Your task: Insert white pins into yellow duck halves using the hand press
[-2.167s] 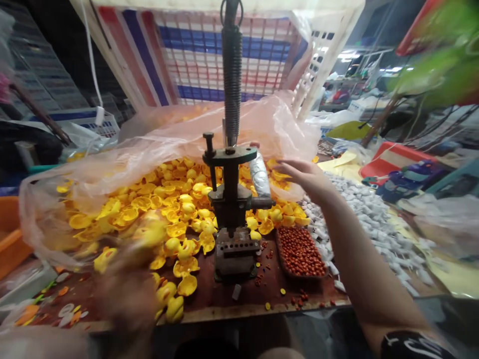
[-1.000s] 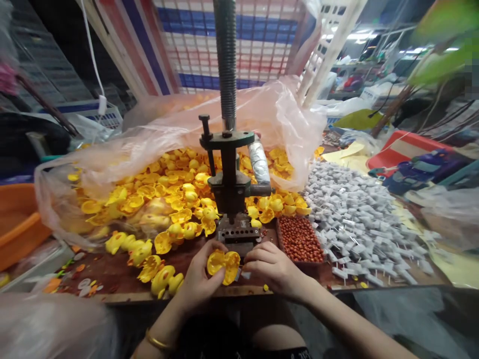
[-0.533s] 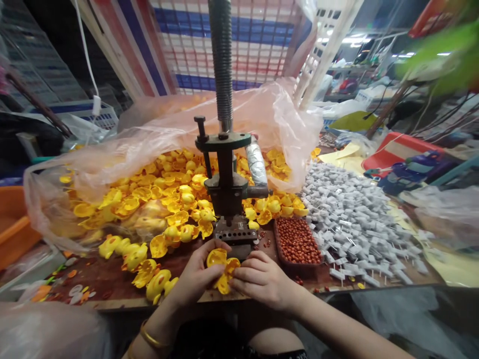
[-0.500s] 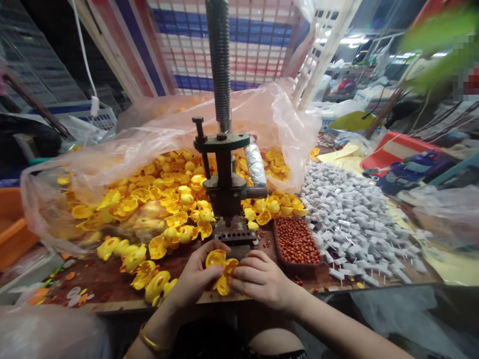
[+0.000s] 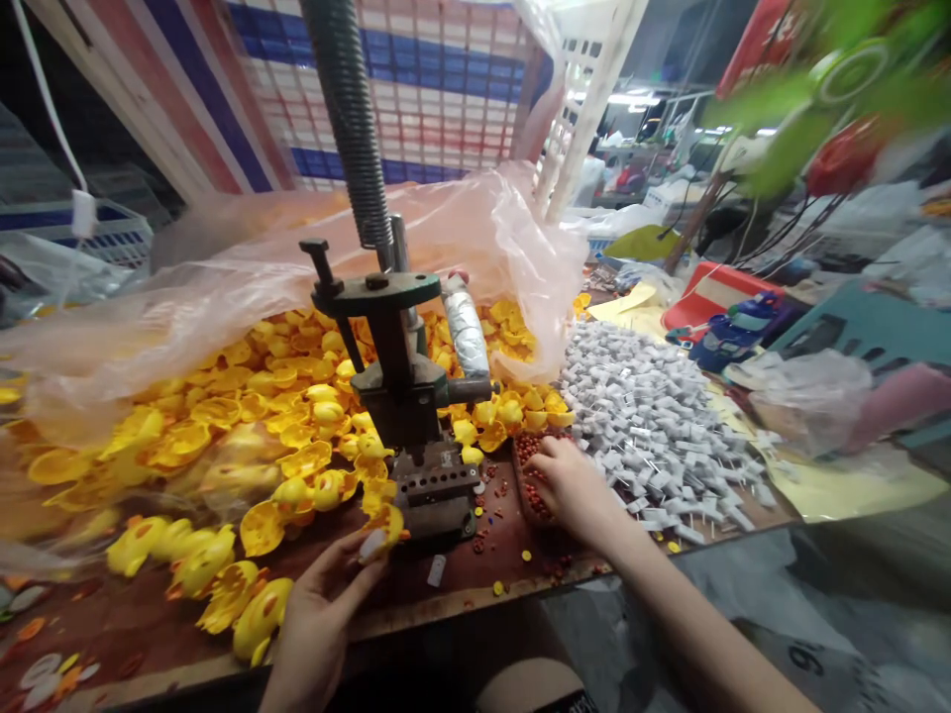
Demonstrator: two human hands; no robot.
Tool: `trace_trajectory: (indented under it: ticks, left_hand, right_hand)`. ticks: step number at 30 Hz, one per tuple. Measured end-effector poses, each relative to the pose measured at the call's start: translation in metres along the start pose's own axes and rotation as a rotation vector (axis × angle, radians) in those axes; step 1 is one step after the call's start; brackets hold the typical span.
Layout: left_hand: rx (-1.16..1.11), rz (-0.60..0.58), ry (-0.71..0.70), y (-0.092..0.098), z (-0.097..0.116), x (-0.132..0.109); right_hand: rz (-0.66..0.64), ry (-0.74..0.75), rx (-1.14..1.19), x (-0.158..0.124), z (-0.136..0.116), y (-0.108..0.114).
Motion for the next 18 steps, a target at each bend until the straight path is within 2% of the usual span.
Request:
trace_trajectory:
  ticks: [1,3,5,7,10,13,15,18]
  left_hand:
    - [-0.038,0.035,0.027,0.003,0.0,0.001]
    - [-0.1,0.049,0.083,0.001,0.002,0.001]
    - [-0.16,0.063,0.118,-0.009,0.006,0.0]
    - [-0.232,0.105,0.12,-0.02,0.011,-0.001]
    - [-0.309,0.139,0.121,-0.033,0.014,-0.002]
    - [-0.329,0.131,0.113,-0.039,0.014,-0.004]
    - [-0.317,0.121,0.104,-0.039,0.015,-0.005]
    - [-0.288,0.108,0.079,-0.038,0.016,-0.006]
  right_hand:
    - [0.0,-0.066,-0.123,0.006,0.019,0.0]
    - [-0.038,-0.109,-0.248,0.012,0.042,-0.004]
    - [-0.033,-0.103,-0.213,0.012,0.043,-0.006]
    - [-0.007,-0.059,-0.062,0.006,0.022,-0.005]
    - [-0.046,0.153,0.235,-0.01,-0.038,-0.009]
    - [-0.068,0.331,0.394,-0.026,-0.089,-0.016]
    - [-0.044,0.363,0.443,-0.03,-0.104,-0.02]
    - [-0.022,0.364,0.514,-0.03,-0.108,-0.023]
Point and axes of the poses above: each hand's wrist, its own x-axis towards the middle knuckle, its own y-axis out of the back of the hand, z = x × y, the point moved 7 cm from there along x, towards the middle knuckle, and after that the axes turned 14 degrees about -y, right-handed, at the moved point
